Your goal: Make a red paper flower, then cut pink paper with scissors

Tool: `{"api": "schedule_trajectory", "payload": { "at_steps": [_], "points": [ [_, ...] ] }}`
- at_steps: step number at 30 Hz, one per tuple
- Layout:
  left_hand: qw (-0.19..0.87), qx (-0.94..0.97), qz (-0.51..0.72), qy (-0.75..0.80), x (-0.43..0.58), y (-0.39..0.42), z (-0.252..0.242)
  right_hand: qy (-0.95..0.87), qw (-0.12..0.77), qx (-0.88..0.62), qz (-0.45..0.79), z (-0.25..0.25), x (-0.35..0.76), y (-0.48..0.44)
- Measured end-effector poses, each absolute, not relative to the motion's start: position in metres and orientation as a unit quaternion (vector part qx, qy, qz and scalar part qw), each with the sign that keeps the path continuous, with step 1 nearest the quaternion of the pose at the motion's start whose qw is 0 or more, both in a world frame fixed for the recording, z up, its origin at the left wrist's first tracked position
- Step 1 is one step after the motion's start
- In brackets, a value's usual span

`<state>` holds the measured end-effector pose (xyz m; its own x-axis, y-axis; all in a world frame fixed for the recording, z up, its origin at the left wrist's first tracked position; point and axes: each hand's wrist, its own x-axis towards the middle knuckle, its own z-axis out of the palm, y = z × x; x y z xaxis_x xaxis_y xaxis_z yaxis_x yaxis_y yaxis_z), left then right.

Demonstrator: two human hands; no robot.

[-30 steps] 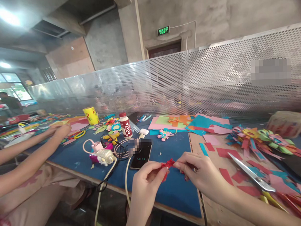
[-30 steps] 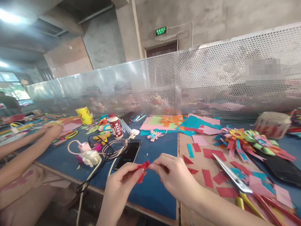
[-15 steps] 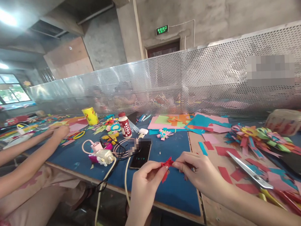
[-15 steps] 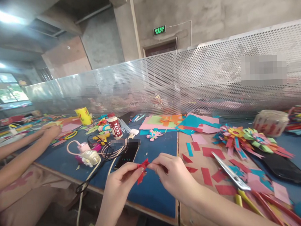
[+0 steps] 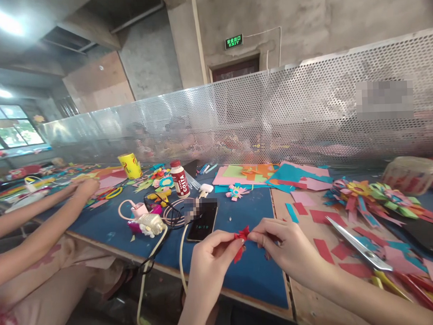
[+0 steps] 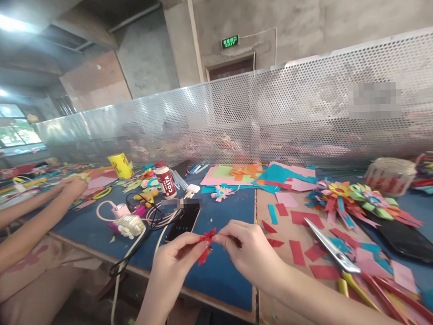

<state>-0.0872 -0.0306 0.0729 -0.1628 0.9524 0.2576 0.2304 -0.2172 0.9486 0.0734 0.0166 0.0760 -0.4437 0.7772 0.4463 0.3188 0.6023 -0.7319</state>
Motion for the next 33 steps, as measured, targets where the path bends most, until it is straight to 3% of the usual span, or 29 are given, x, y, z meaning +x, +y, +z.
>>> {"api": "schedule_trajectory", "payload": {
  "at_steps": [12, 33],
  "points": [
    [0.353, 0.499, 0.585, 0.533, -0.079, -0.032, 0.074, -0.813, 0.39, -0.333, 0.277, 0.079, 0.075, 0.017],
    [0.39, 0.538, 0.535, 0.522, -0.086, -0.029, 0.076, -0.804, 0.417, -0.32, 0.278, 0.067, 0.073, 0.02]
  ]
}}
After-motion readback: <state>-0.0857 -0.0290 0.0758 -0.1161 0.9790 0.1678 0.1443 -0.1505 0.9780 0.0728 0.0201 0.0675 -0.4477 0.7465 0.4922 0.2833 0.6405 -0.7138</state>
